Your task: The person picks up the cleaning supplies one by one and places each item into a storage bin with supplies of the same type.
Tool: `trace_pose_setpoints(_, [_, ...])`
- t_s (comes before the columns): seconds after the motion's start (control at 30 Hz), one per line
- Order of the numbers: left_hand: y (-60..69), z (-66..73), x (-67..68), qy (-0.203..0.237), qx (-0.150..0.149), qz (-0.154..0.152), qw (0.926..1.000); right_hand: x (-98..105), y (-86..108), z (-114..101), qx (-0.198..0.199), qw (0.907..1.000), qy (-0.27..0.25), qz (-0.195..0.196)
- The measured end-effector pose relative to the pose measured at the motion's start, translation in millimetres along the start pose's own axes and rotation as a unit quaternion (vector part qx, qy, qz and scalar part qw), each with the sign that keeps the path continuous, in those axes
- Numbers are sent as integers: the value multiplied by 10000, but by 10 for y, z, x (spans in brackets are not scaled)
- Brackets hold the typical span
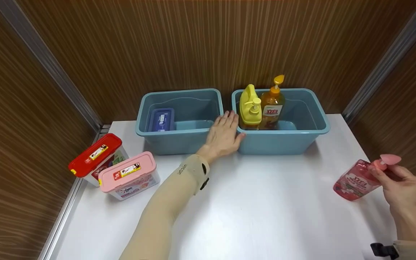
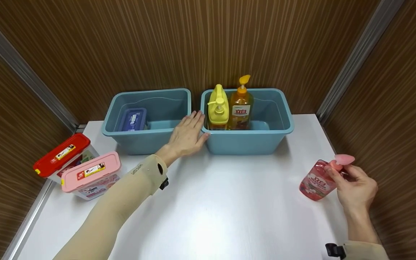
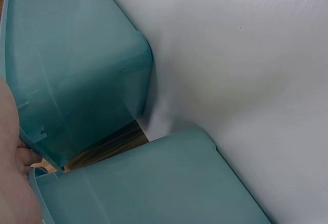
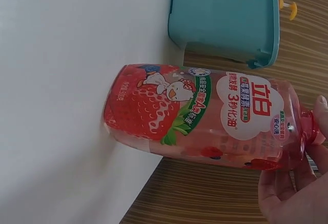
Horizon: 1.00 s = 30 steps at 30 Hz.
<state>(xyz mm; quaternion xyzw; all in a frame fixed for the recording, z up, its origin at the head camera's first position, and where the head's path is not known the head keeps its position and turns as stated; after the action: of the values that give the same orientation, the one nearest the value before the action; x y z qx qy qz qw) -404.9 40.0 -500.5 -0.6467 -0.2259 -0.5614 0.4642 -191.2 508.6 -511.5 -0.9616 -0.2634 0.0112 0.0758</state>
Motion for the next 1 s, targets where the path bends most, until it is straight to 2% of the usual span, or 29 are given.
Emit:
trace_pose_setpoints(0.1, [-8, 1, 2, -12, -8, 11, 10000, -5, 5, 10, -155, 9996, -233, 26])
trace_pose_setpoints(0.27, [-10, 6, 2, 17, -3, -8, 10000, 17, 11, 40, -557, 9981, 223, 111])
trace_pose_setpoints(0.37, [-11, 10, 6, 36, -4, -3, 10000, 26, 17, 40, -590, 9967, 548, 139])
trace_pose_setpoints(0.57, [-3, 2, 8, 51, 22, -46, 10000, 4, 35, 19, -254, 9942, 1038, 87])
trace_pose_setpoints(0.7, [-3, -5, 13, 75, 28, -39, 10000, -21, 38, 5, -175, 9935, 1125, 68])
trace_pose_setpoints(0.87, [-2, -3, 17, 96, 25, -37, 9999, -45, 35, -16, -104, 9954, 949, 35])
trace_pose_setpoints(1.0, [2, 0, 12, 79, 7, -29, 10000, -68, 41, -55, 194, 9973, 709, 43])
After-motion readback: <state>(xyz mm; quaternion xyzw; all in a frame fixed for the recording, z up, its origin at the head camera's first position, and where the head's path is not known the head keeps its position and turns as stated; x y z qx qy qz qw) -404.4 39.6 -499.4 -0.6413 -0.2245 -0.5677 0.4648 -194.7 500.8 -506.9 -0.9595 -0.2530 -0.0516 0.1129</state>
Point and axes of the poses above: each hand's wrist, its own y-axis away from the middle knuckle, its own x-axis out of the back of the hand, z = x × y, the point moved 6 cm from there along -y, towards the middle knuckle, and after that the axes turned 14 degrees about z, right-handed, at the moved point
